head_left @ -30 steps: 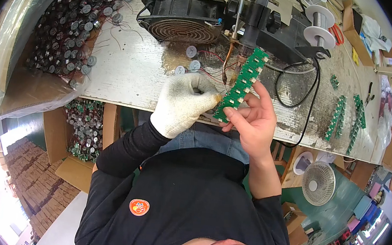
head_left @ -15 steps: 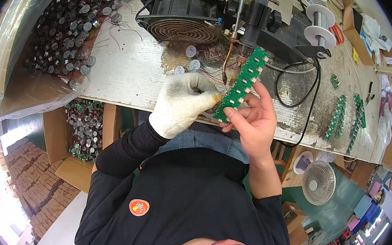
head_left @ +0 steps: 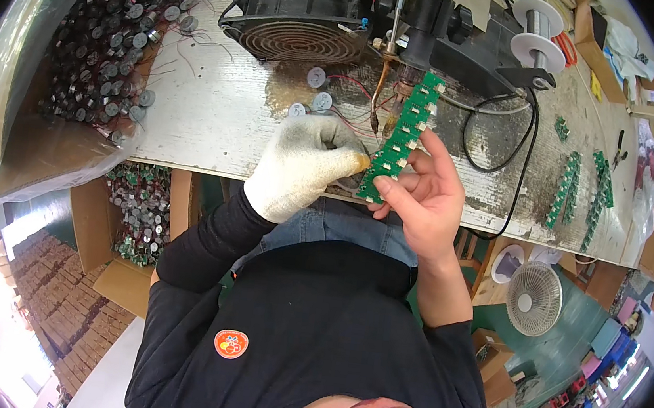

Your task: Soldering electronic components and LEDs onto a printed circuit board at a factory workbench.

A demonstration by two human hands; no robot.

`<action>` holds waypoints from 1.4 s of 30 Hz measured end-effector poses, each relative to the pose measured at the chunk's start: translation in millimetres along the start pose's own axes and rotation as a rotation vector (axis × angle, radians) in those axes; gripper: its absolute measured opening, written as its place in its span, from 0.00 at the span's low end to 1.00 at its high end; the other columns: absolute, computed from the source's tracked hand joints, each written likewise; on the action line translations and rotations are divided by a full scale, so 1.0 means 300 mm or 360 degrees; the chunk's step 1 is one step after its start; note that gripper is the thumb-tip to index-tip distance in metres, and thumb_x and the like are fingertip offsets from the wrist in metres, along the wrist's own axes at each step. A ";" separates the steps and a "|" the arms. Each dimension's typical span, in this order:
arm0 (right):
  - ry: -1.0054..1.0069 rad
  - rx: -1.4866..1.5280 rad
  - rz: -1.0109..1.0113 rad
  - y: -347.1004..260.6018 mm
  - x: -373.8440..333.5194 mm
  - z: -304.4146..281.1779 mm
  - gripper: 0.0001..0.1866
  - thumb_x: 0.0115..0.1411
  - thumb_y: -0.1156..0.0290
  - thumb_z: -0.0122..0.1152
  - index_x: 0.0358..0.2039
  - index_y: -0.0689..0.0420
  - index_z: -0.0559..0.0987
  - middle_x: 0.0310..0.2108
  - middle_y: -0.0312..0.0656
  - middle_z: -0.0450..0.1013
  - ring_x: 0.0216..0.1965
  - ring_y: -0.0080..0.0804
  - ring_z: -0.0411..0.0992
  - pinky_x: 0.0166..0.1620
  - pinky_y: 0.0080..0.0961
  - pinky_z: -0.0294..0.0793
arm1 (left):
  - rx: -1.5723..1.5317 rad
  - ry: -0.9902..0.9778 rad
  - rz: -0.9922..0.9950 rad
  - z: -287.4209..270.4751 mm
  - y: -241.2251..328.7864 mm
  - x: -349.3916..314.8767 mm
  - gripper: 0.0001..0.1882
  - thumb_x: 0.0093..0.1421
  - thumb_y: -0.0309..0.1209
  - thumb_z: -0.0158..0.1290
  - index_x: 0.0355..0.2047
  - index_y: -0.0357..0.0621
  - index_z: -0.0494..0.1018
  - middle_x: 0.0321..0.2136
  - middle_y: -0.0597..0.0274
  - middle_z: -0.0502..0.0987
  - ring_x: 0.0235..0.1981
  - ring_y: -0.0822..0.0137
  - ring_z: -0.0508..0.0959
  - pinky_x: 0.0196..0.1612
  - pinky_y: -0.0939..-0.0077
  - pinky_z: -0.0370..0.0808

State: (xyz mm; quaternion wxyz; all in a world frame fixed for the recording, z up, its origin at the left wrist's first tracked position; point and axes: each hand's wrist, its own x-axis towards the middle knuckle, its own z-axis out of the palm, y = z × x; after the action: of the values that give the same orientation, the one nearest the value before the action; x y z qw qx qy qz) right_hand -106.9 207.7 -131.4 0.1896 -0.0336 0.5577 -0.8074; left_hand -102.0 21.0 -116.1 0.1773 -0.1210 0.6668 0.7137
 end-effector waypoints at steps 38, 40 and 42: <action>0.0212 -0.0164 -0.0010 0.018 -0.010 -0.042 0.37 0.52 0.87 0.58 0.62 0.62 0.57 0.41 0.48 0.69 0.27 0.27 0.75 0.24 0.20 0.78 | 0.0773 0.0612 0.1160 -0.145 -0.021 -0.026 0.11 0.49 0.21 0.57 0.35 0.36 0.72 0.35 0.52 0.75 0.34 0.62 0.77 0.34 0.74 0.75; 0.0188 -0.0131 -0.0047 0.025 -0.006 -0.041 0.36 0.53 0.88 0.58 0.62 0.63 0.57 0.40 0.49 0.70 0.25 0.26 0.75 0.21 0.18 0.76 | 0.1021 0.0976 0.1147 -0.239 -0.029 -0.009 0.11 0.47 0.17 0.55 0.33 0.35 0.73 0.33 0.55 0.76 0.30 0.67 0.77 0.33 0.77 0.75; 0.0168 -0.0115 -0.0047 0.023 0.002 -0.042 0.36 0.53 0.88 0.57 0.62 0.63 0.57 0.41 0.49 0.70 0.25 0.26 0.75 0.21 0.18 0.76 | 0.1426 0.1221 0.0989 -0.326 0.045 -0.011 0.08 0.50 0.23 0.56 0.32 0.36 0.75 0.31 0.56 0.77 0.26 0.68 0.76 0.33 0.76 0.74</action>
State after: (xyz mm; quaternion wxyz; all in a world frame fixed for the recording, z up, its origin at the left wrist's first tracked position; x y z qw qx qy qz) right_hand -109.0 216.5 -142.6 0.1466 -0.0061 0.5952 -0.7901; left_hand -110.9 -77.2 -110.4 -0.2531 -0.0832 0.9185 0.2920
